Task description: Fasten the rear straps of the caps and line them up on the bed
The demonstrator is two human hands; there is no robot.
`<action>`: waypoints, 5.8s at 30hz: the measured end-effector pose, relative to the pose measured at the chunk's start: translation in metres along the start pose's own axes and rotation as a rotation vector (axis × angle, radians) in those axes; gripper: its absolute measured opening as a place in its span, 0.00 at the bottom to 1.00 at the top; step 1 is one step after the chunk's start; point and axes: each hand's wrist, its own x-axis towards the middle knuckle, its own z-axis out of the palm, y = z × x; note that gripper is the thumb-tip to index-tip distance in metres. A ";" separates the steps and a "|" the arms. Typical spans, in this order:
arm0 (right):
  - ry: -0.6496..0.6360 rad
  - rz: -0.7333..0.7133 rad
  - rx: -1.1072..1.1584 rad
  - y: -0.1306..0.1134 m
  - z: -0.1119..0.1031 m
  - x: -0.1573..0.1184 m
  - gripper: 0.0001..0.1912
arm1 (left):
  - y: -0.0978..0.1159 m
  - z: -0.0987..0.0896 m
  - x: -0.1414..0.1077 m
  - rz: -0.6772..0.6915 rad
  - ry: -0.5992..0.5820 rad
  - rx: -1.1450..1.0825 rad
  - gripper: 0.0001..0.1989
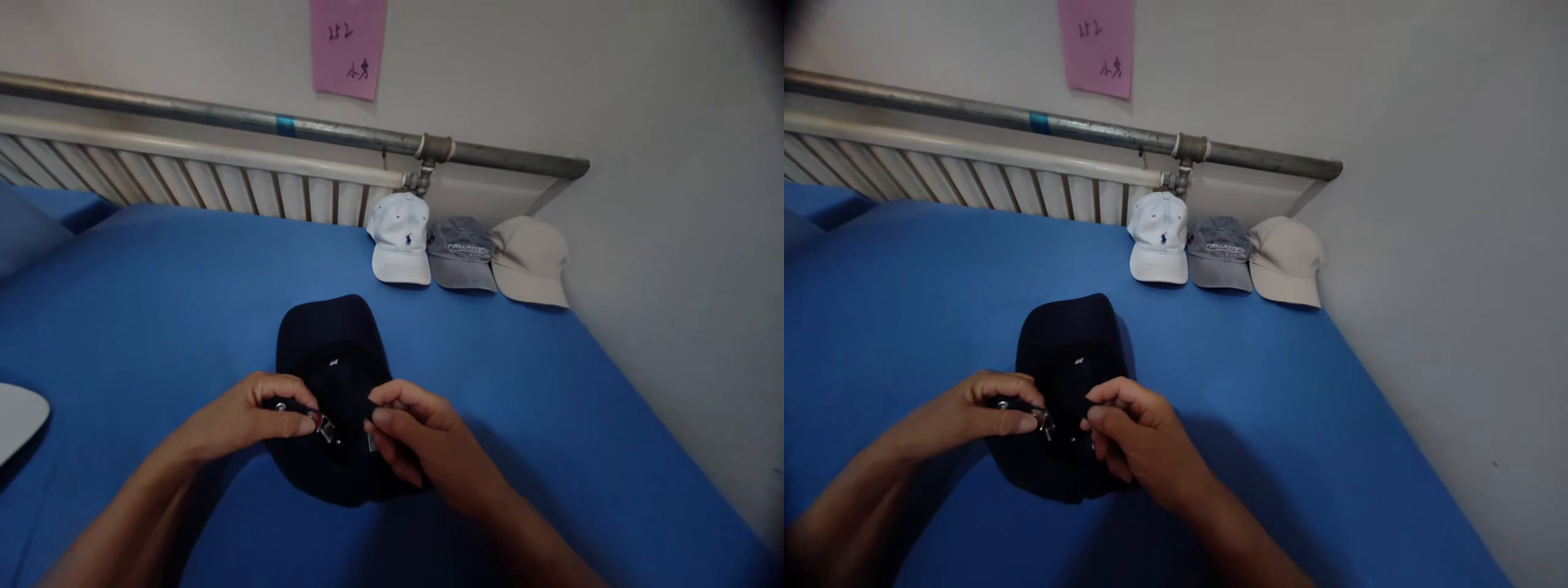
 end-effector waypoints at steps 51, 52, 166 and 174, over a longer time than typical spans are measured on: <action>-0.231 0.225 0.281 0.018 0.004 0.016 0.09 | -0.012 0.013 0.012 -0.046 -0.091 -0.257 0.14; -0.233 0.226 0.279 0.018 0.004 0.016 0.09 | -0.012 0.013 0.012 -0.044 -0.093 -0.253 0.14; -0.163 0.075 0.244 0.032 -0.001 0.019 0.08 | -0.010 0.023 0.007 0.061 -0.044 -0.277 0.14; -0.104 0.090 0.241 0.032 -0.002 0.019 0.08 | -0.007 0.025 0.008 0.054 0.045 -0.290 0.11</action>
